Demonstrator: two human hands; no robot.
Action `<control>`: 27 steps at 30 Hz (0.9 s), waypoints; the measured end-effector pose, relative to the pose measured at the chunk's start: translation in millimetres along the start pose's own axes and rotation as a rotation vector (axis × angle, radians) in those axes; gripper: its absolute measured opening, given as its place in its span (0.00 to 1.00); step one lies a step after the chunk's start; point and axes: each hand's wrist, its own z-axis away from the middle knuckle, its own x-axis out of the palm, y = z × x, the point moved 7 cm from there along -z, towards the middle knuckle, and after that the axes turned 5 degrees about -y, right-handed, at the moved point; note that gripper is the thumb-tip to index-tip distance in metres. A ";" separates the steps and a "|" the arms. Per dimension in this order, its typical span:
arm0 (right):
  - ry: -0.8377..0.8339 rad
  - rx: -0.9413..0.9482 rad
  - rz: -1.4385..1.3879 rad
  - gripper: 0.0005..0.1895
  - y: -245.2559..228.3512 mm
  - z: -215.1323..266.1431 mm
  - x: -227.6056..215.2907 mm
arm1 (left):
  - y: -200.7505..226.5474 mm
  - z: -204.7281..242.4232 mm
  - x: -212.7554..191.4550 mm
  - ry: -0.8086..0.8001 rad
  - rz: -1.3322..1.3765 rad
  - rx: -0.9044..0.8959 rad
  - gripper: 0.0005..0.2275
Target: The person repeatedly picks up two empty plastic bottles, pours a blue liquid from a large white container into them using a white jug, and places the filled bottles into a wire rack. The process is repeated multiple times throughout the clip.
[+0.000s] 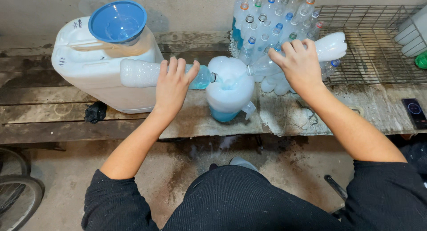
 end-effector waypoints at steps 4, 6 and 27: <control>0.011 -0.009 -0.010 0.10 -0.4 -4.2 -2.8 | 0.5 -0.7 3.5 0.014 -0.012 0.017 0.11; 0.038 -0.009 -0.009 0.10 0.2 -6.9 -5.8 | 2.3 -2.7 0.8 0.028 -0.017 0.031 0.11; -0.040 -0.061 0.016 0.24 -1.9 -36.7 -30.7 | 2.2 -17.6 -12.5 -0.086 -0.199 0.136 0.21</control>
